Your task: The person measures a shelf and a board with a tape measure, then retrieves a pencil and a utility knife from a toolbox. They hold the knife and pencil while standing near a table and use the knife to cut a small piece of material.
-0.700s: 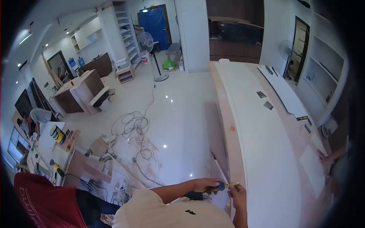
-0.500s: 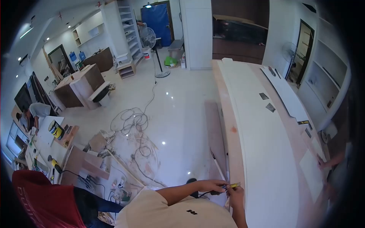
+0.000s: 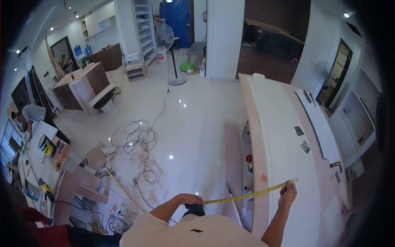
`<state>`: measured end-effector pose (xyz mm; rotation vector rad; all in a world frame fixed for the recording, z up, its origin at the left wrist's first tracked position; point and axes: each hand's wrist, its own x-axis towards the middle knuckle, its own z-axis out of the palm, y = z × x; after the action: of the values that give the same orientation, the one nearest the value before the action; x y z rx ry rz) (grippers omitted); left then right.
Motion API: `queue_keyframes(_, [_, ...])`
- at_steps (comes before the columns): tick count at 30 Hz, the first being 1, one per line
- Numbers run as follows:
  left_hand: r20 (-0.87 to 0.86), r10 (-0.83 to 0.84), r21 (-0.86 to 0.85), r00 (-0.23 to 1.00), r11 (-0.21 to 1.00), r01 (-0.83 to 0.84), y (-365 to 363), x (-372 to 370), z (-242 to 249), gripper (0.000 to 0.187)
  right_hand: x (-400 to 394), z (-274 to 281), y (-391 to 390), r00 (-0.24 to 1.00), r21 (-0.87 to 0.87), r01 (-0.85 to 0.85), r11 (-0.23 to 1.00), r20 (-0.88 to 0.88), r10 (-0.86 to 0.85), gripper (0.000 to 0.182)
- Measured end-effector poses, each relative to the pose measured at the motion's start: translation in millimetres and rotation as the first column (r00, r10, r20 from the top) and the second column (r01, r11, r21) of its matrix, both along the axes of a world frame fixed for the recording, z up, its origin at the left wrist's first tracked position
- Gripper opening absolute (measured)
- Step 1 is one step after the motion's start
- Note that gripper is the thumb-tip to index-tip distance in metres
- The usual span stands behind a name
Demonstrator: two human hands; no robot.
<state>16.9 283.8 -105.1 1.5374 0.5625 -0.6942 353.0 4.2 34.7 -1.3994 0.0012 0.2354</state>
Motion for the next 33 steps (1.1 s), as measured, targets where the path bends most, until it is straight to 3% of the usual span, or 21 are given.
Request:
queue_keyframes(4, [0.028, 0.073, 0.037, 0.997, 0.997, -0.074, 64.6, -11.2, -10.6, 0.033, 21.4, 3.4, 98.5, 0.990, -0.022, -0.142, 0.990, 0.002, 0.142, 0.022])
queue_keyframes(6, [0.008, 0.125, -0.008, 0.992, 0.992, -0.125, 91.3, -13.3, -28.7, 0.033, 36.4, -11.4, 127.5, 0.973, -0.265, -0.192, 0.945, 0.075, 0.219, 0.030])
queue_keyframes(9, [-0.003, 0.281, -0.010, 0.960, 0.960, -0.281, 123.4, -3.4, -31.9, 0.032, 69.3, -41.0, 146.1, 0.915, -0.685, -0.086, 0.723, 0.232, 0.330, 0.050])
queue_keyframes(12, [0.004, 0.476, -0.064, 0.880, 0.878, -0.474, 151.2, 8.5, -55.0, 0.032, 108.2, -89.6, 143.4, 0.905, -0.872, 0.098, 0.480, 0.279, 0.321, 0.050])
queue_keyframes(15, [-0.002, 0.654, -0.159, 0.756, 0.746, -0.646, 178.6, 17.1, -69.4, 0.030, 132.0, -115.1, 152.4, 0.949, -0.803, 0.114, 0.584, 0.262, 0.175, 0.045])
queue_keyframes(18, [-0.169, 0.760, -0.254, 0.627, 0.581, -0.773, 211.6, 36.7, -47.8, 0.030, 169.5, -132.9, 186.7, 0.926, -0.596, 0.166, 0.786, 0.368, 0.083, 0.029])
queue_keyframes(20, [-0.174, 0.797, -0.263, 0.578, 0.528, -0.808, 233.1, 39.7, -72.5, 0.028, 184.8, -105.5, 232.4, 0.990, -0.370, 0.080, 0.926, 0.139, -0.030, 0.020])
queue_keyframes(22, [-0.208, 0.834, -0.244, 0.510, 0.461, -0.853, 256.4, 45.5, -82.4, 0.028, 203.6, -84.8, 280.9, 0.999, -0.308, 0.020, 0.951, 0.038, -0.009, 0.021])
queue_keyframes(26, [-0.325, 0.803, -0.197, 0.500, 0.460, -0.866, 327.8, 60.1, -66.0, 0.028, 233.0, -81.3, 395.7, 0.977, -0.441, -0.215, 0.871, -0.090, 0.195, 0.027])
queue_keyframes(27, [-0.265, 0.814, -0.129, 0.517, 0.501, -0.856, 346.8, 69.7, -58.4, 0.027, 230.5, -77.3, 429.3, 0.953, -0.501, -0.300, 0.812, -0.117, 0.280, 0.028])
queue_keyframes(29, [-0.147, 0.821, -0.144, 0.552, 0.534, -0.833, 377.1, 86.2, -44.4, 0.029, 229.8, -128.6, 493.0, 0.782, -0.521, -0.472, 0.711, 0.125, 0.611, 0.030])
queue_keyframes(31, [-0.102, 0.832, -0.135, 0.546, 0.532, -0.836, 402.2, 101.6, -20.7, 0.028, 192.9, -97.2, 575.0, 0.598, -0.480, -0.735, 0.479, -0.124, 0.792, 0.033])
queue_keyframes(33, [0.019, 0.803, -0.047, 0.596, 0.596, -0.801, 423.1, 106.1, -17.2, 0.028, 150.0, -82.1, 651.9, 0.409, -0.377, -0.869, 0.322, -0.178, 0.895, 0.036])
